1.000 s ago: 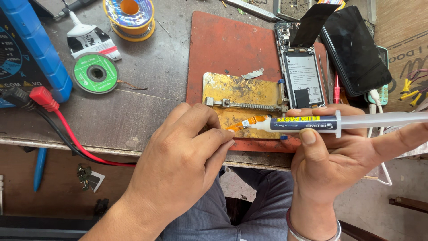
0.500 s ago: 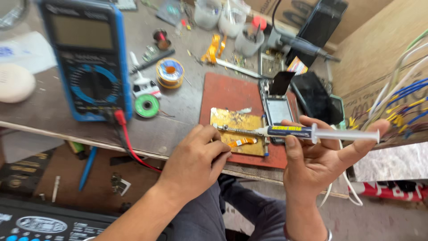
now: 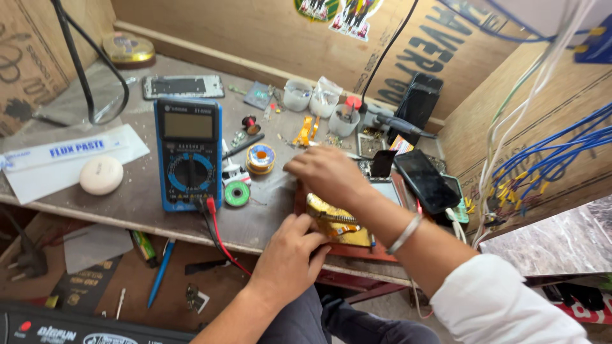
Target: The person aligns a small orange flex cable on a metal jig on the workbench, then uses a soldering iron to solder the flex cable's contacts, steadying the part with the other hand. Afterwards they lift and reposition the flex cable on the jig and handle a disassembled phone lying beside the jig.
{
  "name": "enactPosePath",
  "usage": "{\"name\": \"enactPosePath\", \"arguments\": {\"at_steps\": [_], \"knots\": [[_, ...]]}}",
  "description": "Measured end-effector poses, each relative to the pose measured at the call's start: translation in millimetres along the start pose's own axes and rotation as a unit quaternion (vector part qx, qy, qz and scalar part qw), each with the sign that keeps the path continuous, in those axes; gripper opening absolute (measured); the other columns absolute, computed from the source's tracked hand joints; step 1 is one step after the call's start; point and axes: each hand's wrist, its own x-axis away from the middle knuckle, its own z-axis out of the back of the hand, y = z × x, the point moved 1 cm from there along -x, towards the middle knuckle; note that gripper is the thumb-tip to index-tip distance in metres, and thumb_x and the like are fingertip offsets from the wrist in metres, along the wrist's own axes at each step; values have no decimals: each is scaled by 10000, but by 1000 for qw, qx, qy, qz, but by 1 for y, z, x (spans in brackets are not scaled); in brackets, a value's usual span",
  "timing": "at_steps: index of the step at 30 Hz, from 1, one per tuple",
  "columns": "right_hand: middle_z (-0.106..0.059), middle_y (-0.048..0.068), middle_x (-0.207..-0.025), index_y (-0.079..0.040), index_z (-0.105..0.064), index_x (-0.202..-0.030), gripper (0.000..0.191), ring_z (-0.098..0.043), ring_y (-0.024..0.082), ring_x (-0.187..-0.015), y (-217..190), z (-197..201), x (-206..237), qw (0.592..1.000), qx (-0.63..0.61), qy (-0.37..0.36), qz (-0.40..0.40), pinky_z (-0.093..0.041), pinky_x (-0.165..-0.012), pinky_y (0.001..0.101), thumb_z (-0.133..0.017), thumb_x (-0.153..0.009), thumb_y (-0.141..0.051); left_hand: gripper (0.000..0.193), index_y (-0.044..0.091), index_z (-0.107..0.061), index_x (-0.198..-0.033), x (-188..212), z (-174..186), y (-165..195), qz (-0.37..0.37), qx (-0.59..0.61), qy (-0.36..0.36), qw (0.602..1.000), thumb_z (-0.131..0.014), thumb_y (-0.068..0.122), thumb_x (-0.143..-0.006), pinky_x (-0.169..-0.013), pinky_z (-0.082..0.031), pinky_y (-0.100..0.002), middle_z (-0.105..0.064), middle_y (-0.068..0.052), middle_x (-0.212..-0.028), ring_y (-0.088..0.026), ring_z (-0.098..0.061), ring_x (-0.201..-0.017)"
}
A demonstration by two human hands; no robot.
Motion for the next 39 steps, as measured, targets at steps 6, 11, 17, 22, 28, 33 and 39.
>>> {"name": "enactPosePath", "arguments": {"at_steps": [6, 11, 17, 22, 28, 33, 39], "knots": [[-721, 54, -1089, -121, -729, -1153, 380, -651, 258, -1091, -4, -8, -4, 997, -47, 61, 13, -473, -979, 401, -684, -776, -115, 128, 36, -756, -912, -2, 1, 2, -2, 10, 3, 1000, -752, 94, -798, -851, -505, -431, -632, -111, -964, -328, -598, -957], [-750, 58, -1043, -118, -754, -1051, 216, -700, 253, -949, 15, 1, 34, 969, -136, 162, -126, -544, -802, 365, -716, -842, -160, 121, 39, -758, -900, -7, 4, 6, 11, 19, -3, 1000, -756, 86, -789, -830, -508, -434, -643, -107, -966, -325, -605, -949], [-699, 57, -764, -28, -643, -892, 403, -565, 82, -576, 98, -1, 99, 629, -619, 108, -458, -465, -496, 266, -673, -1025, -408, 79, 66, -772, -857, -8, -5, 1, 17, 35, 10, 999, -780, 110, -792, -802, -526, -424, -644, -89, -909, -306, -634, -928], [-598, -9, -715, -110, -627, -973, 248, -500, 68, -546, 133, 5, 93, 611, -600, 156, -492, -361, -448, 255, -753, -907, -313, 100, 129, -808, -790, -18, -24, -21, -46, 30, 42, 998, -851, 151, -703, -742, -553, -419, -635, -82, -838, -290, -657, -831], [-733, 91, -865, -72, -748, -1056, 386, -660, 159, -723, 135, 20, 61, 806, -299, 245, -448, -516, -632, 323, -735, -915, -431, 149, 177, -834, -840, -56, -24, -30, -198, 10, -33, 980, -920, 207, -722, -628, -521, -398, -629, -62, -775, -272, -635, -696], [-809, 122, -892, -190, -771, -1206, 382, -756, 209, -767, 129, 40, 72, 763, -316, 170, -538, -577, -703, 360, -584, -957, -413, 134, 150, -818, -852, -68, -12, -14, -149, 31, -101, 983, -892, 176, -743, -670, -534, -398, -645, -80, -817, -281, -652, -744], [-787, 137, -1134, -114, -684, -1375, 477, -637, 150, -810, 96, 74, 142, 638, -559, 286, -446, -472, -619, 321, -530, -932, -200, 117, 117, -798, -866, -66, 7, -10, -141, 35, -99, 984, -858, 138, -768, -720, -548, -398, -666, -101, -866, -293, -673, -800]]}}
